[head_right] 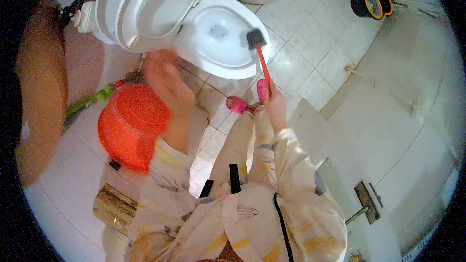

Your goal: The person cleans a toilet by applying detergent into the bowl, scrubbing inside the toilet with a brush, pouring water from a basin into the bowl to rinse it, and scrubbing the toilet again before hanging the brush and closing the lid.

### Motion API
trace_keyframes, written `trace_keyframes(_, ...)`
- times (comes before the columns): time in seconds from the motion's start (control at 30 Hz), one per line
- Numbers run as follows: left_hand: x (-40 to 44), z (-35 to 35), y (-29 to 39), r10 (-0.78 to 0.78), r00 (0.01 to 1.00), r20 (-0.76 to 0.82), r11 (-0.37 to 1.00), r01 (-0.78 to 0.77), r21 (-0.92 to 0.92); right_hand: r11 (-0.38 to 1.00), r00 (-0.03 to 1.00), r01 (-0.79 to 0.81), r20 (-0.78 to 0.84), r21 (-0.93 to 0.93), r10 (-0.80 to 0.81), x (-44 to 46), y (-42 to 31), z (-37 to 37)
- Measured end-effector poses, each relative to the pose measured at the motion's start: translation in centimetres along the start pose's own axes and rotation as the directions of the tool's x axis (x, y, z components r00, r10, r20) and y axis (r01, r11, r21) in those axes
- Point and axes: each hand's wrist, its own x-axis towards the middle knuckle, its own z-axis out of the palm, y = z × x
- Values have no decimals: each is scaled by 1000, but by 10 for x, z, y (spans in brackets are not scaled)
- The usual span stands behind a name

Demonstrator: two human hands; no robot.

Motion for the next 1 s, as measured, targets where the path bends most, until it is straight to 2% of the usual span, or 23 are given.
trace_keyframes(0.03, -44, -2, -21, -76, 995, 63, 997, 77, -21, 999, 999, 37, -20, 8, -36, 17, -4, 3)
trace_keyframes(0.07, -79, -4, -3, -357, 930, 93, 916, 368, -163, 999, 999, 44, -10, 2, -44, 28, -7, 1)
trace_keyframes(0.1, -117, -14, -4, -361, 920, 154, 932, 352, 83, 999, 1000, 28, -5, 36, -28, 37, -10, -3)
trace_keyframes(0.13, -160, -28, -13, -486, 844, 225, 874, 468, 129, 997, 1000, 10, 2, 70, -10, 41, -13, -4)
trace_keyframes(0.17, -199, -43, -20, -600, 746, 289, 799, 573, 179, 992, 998, 60, -14, 109, -59, 38, -8, -8)
trace_keyframes(0.2, -224, -56, -18, -656, 689, 309, 752, 631, 191, 992, 997, 71, -1, 100, -71, 31, 3, -12)
trace_keyframes(0.27, -261, -79, -6, -749, 595, 291, 658, 716, 231, 995, 996, -36, 73, -97, 43, 5, 35, -22)
trace_keyframes(0.3, -276, -88, -2, -789, 560, 253, 613, 747, 257, 994, 996, -17, 83, -103, 26, -2, 47, -28)
trace_keyframes(0.33, -289, -97, 0, -794, 561, 235, 606, 756, 247, 986, 993, 116, 28, -117, -113, -8, 58, -34)
trace_keyframes(0.4, -311, -112, 6, -854, 488, 181, 520, 779, 351, 957, 966, 257, -6, -134, -260, 0, 58, -35)
trace_keyframes(0.43, -322, -115, 11, -857, 488, 166, 514, 784, 348, 972, 973, 229, 21, -47, -228, 13, 59, -33)
trace_keyframes(0.47, -328, -117, 13, -888, 442, 125, 456, 818, 351, 980, 979, 195, 52, 36, -197, 32, 51, -29)
trace_keyframes(0.5, -334, -117, 15, -914, 397, 85, 400, 847, 349, 989, 985, 7, 172, -148, 19, 51, 19, -31)
trace_keyframes(0.57, -343, -112, 19, -915, 401, 46, 392, 856, 337, 983, 975, 153, 178, -103, -133, 91, 6, -11)
trace_keyframes(0.63, -349, -105, 21, -916, 400, 5, 380, 866, 325, 980, 966, 199, 160, 27, -201, 127, -19, 12)
trace_keyframes(0.7, -357, -106, 19, -931, 364, -8, 346, 893, 289, 937, 937, 341, 51, 70, -345, 156, -36, 47)
trace_keyframes(0.87, -379, -94, 32, -935, 351, -53, 329, 911, 248, 935, 928, 354, 120, 17, -353, 166, -74, 70)
trace_keyframes(0.93, -381, -96, 29, -939, 339, -56, 316, 915, 251, 927, 905, 374, 234, -37, -356, 153, -73, 81)
trace_keyframes(0.97, -377, -96, 32, -943, 327, -55, 300, 912, 279, 890, 862, 455, 263, -24, -433, 145, -73, 82)
trace_keyframes(1.0, -377, -95, 34, -947, 316, -57, 284, 908, 308, 887, 857, 462, 267, -17, -441, 137, -76, 81)
